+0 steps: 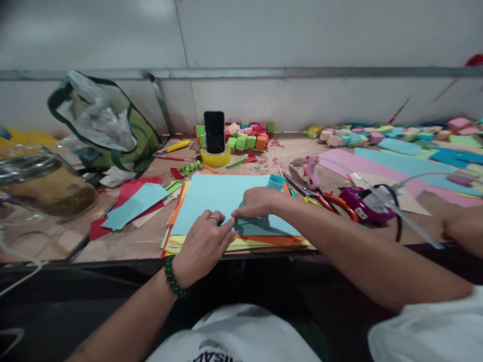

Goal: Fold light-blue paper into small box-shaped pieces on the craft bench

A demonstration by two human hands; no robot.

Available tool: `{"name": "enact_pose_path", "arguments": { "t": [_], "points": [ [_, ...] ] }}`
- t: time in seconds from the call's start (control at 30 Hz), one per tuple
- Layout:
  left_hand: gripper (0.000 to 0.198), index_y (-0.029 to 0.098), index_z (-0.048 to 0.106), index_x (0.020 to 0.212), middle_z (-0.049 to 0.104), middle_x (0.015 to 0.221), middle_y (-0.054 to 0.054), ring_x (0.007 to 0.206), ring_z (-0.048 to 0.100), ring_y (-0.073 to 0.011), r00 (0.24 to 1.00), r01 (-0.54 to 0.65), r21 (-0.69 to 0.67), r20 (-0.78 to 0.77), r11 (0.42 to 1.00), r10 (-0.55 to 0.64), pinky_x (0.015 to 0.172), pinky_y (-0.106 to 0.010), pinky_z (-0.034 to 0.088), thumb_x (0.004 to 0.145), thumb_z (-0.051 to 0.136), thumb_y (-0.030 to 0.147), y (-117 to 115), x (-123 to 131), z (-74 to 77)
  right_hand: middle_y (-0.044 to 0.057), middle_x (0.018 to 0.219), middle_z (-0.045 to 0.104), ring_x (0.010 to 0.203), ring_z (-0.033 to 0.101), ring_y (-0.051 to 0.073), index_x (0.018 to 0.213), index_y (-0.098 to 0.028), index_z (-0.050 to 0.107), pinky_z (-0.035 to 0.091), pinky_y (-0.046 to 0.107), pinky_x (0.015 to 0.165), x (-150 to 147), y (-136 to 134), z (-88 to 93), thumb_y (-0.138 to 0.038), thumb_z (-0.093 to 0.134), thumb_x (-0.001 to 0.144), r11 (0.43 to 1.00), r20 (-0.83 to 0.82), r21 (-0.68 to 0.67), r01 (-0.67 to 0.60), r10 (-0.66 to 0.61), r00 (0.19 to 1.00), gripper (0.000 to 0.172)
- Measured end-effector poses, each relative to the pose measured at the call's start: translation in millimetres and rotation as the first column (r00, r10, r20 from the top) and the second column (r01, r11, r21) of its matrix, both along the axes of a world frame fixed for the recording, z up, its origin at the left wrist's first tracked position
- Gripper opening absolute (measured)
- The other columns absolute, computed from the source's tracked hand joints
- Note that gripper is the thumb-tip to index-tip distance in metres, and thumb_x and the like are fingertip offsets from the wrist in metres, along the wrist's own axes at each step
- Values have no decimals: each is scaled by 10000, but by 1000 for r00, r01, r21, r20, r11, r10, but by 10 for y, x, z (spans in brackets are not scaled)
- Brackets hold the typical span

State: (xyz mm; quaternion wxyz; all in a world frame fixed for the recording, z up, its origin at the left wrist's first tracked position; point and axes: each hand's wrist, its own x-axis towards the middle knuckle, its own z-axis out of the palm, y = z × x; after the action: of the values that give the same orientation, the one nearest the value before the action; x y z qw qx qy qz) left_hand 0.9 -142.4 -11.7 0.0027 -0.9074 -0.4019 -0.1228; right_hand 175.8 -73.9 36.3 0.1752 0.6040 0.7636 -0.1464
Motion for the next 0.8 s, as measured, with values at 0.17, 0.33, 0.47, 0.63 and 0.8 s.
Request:
{"name": "enact_pose_path", "arguments": {
  "t": [0.17, 0.33, 0.47, 0.63, 0.8],
  "points": [
    [336, 180, 573, 1153, 589, 959, -102, 911, 493, -241, 1000, -7, -18, 8, 1000, 8, 822, -396, 402, 965, 366, 364, 0, -3, 8, 108, 733, 681, 710, 631, 238, 719, -156, 666, 353, 270, 540, 69, -7, 13, -589, 515, 773, 999, -13, 41, 4, -3, 1000, 462],
    [314, 205, 576, 1147, 598, 975, -89, 898, 489, -241, 1000, -21, 5, -3, 1000, 21, 807, -390, 398, 958, 383, 366, -27, -10, 18, 78, 670, 642, 642, 588, 206, 663, -163, 630, 334, 271, 531, 255, -58, 1, -525, 510, 802, 997, -45, 60, 45, -42, 998, 406],
    [319, 211, 578, 1153, 603, 990, -89, 917, 489, -246, 1000, -19, 2, 20, 1000, 19, 819, -396, 391, 956, 387, 374, -44, -38, 31, 45, 630, 607, 602, 548, 172, 634, -169, 609, 315, 265, 519, 458, -108, -71, -476, 501, 829, 993, -86, 98, 65, -57, 995, 379],
    [310, 228, 598, 1104, 609, 991, -78, 941, 495, -240, 999, 15, -22, 47, 1000, -14, 844, -400, 379, 956, 385, 396, -43, -84, 60, 13, 582, 577, 556, 512, 140, 621, -165, 600, 301, 252, 502, 555, -169, -69, -500, 508, 828, 982, -130, 160, 105, -84, 988, 405],
    [374, 227, 560, 1197, 595, 1015, -88, 958, 484, -258, 1000, 8, -5, 4, 1000, -8, 828, -408, 387, 922, 447, 454, -58, -81, 54, 30, 669, 637, 601, 540, 143, 756, -172, 640, 334, 242, 535, 182, -212, -5, -474, 478, 857, 960, -330, 239, 147, -62, 942, 357]
  ]
}}
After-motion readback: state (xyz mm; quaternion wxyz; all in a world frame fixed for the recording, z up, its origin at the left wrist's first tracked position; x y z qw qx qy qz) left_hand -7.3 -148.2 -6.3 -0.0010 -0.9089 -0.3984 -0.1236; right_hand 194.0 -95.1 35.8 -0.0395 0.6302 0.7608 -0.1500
